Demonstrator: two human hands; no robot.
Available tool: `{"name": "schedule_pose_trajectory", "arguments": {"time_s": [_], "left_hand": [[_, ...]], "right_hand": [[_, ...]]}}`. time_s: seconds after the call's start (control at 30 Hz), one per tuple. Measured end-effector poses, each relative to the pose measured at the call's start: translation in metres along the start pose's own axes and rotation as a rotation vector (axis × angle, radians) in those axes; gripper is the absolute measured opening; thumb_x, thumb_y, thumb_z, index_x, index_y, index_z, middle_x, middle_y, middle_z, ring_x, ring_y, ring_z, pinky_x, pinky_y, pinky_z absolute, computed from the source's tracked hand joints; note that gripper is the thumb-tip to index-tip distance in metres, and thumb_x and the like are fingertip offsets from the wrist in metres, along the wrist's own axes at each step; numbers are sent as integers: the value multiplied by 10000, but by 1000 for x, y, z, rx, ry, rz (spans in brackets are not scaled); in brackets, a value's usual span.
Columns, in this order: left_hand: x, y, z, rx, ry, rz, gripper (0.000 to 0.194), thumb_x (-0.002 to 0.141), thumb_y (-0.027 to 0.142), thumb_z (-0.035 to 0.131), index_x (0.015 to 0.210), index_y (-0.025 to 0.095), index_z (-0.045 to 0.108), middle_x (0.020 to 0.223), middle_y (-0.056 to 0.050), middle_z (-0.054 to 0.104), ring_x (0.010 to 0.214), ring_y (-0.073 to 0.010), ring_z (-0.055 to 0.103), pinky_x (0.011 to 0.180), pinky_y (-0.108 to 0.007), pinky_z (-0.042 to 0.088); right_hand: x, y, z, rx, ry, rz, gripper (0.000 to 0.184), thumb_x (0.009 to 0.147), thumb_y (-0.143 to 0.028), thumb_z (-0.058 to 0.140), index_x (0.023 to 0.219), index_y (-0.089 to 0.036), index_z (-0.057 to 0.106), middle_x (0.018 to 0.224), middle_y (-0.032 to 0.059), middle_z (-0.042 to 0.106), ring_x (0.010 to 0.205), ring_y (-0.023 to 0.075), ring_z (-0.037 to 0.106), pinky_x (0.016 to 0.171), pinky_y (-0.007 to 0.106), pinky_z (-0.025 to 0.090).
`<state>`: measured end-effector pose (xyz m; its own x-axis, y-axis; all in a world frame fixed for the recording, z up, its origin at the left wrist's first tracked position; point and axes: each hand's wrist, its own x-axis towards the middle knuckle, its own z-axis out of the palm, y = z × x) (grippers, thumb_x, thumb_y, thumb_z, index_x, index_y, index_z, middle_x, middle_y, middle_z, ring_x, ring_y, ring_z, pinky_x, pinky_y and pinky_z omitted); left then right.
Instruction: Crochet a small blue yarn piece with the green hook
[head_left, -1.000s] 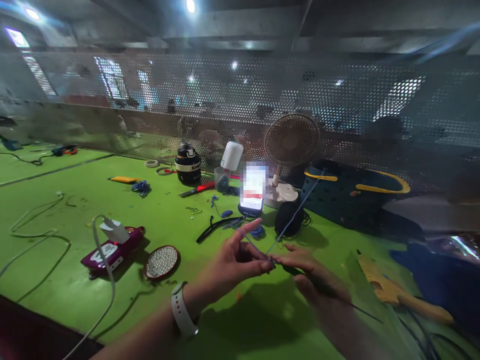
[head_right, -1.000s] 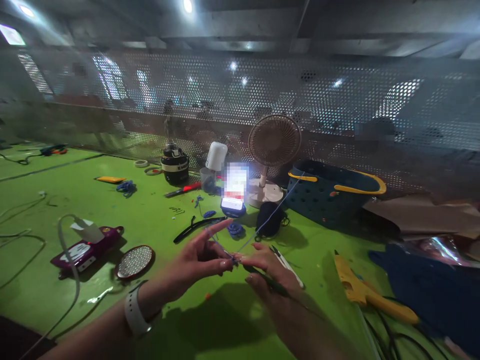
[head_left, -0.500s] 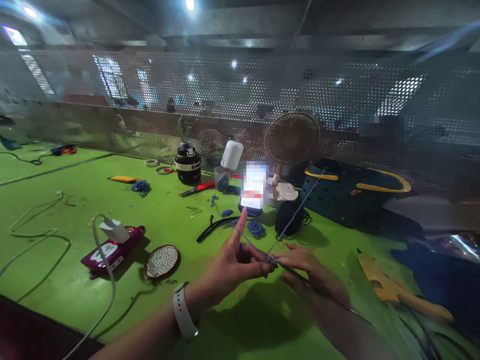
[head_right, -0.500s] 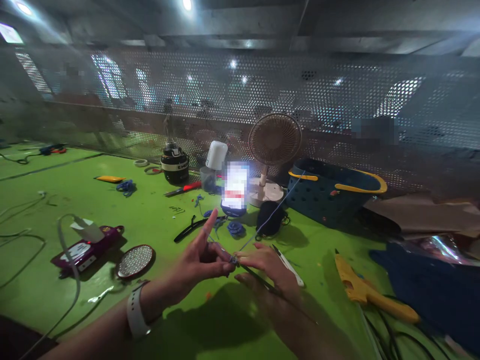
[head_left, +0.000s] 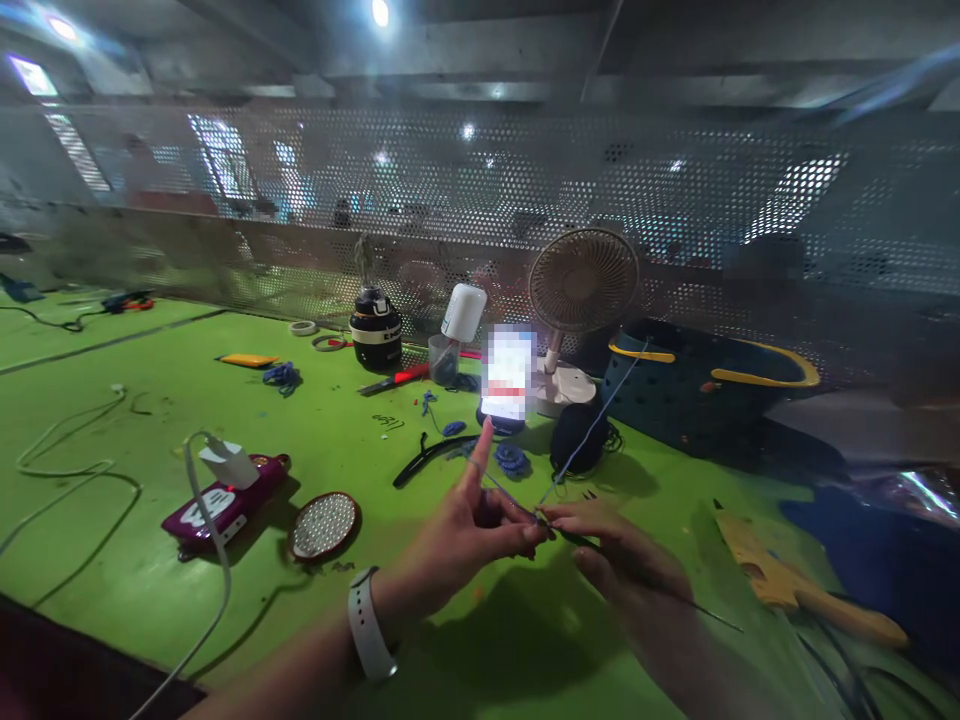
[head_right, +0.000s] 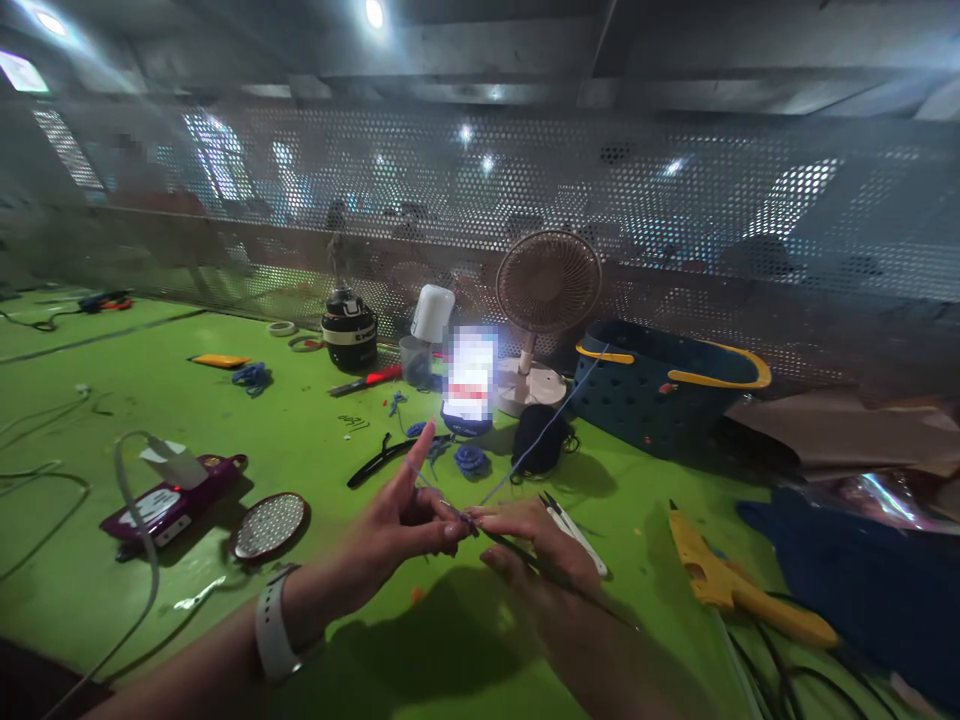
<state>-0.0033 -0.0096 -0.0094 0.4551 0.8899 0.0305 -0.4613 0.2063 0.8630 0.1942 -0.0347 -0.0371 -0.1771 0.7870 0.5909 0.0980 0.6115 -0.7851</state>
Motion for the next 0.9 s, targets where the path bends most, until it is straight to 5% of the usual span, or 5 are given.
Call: {"name": "schedule_pose_trajectory", "arguments": {"time_s": [0.2, 0.37, 0.6, 0.73, 0.9], "left_hand": [[2, -3, 3, 53, -2, 61, 1304, 718, 102, 817, 1517, 206, -208, 711, -4, 719, 666, -138, 653, 685, -290, 511], [2, -3, 2, 10, 22, 70, 1213, 766, 117, 786, 1539, 217, -143, 758, -28, 735, 700, -141, 659, 696, -287, 503], [1, -7, 6, 134, 59, 177, 1240, 754, 148, 789, 1533, 206, -174, 751, -15, 719, 738, -165, 648, 752, -333, 502], [-2, -9, 10, 61, 106, 142, 1233, 743, 134, 801, 1544, 233, -131, 732, 9, 701, 703, -146, 629, 707, -300, 484], [-1, -15, 2, -302, -10, -83, 1276, 696, 59, 828, 1540, 186, -120, 710, 11, 710, 650, -106, 624, 691, -249, 460]], "right_hand": [[-1, -3, 4, 7, 58, 77, 198, 885, -275, 690, 1063, -356, 719, 1085, -4, 758, 1060, 210, 702, 882, 335, 592], [-7, 0, 3, -104, 147, 84, 181, 868, -271, 706, 1035, -337, 732, 1045, 1, 775, 1138, 241, 663, 1001, 434, 526], [-1, -13, 3, -252, 79, 30, 162, 887, -280, 674, 1038, -323, 713, 1063, 8, 774, 1024, 243, 710, 1071, 500, 454], [-2, -19, 5, -479, -13, -156, 263, 922, -235, 612, 1166, -326, 650, 1153, 18, 747, 1052, 239, 702, 1150, 531, 334], [-4, -8, -6, -677, -75, -457, 501, 912, -193, 624, 1383, -313, 504, 1245, 59, 712, 1101, 259, 679, 1183, 571, 240]]}}
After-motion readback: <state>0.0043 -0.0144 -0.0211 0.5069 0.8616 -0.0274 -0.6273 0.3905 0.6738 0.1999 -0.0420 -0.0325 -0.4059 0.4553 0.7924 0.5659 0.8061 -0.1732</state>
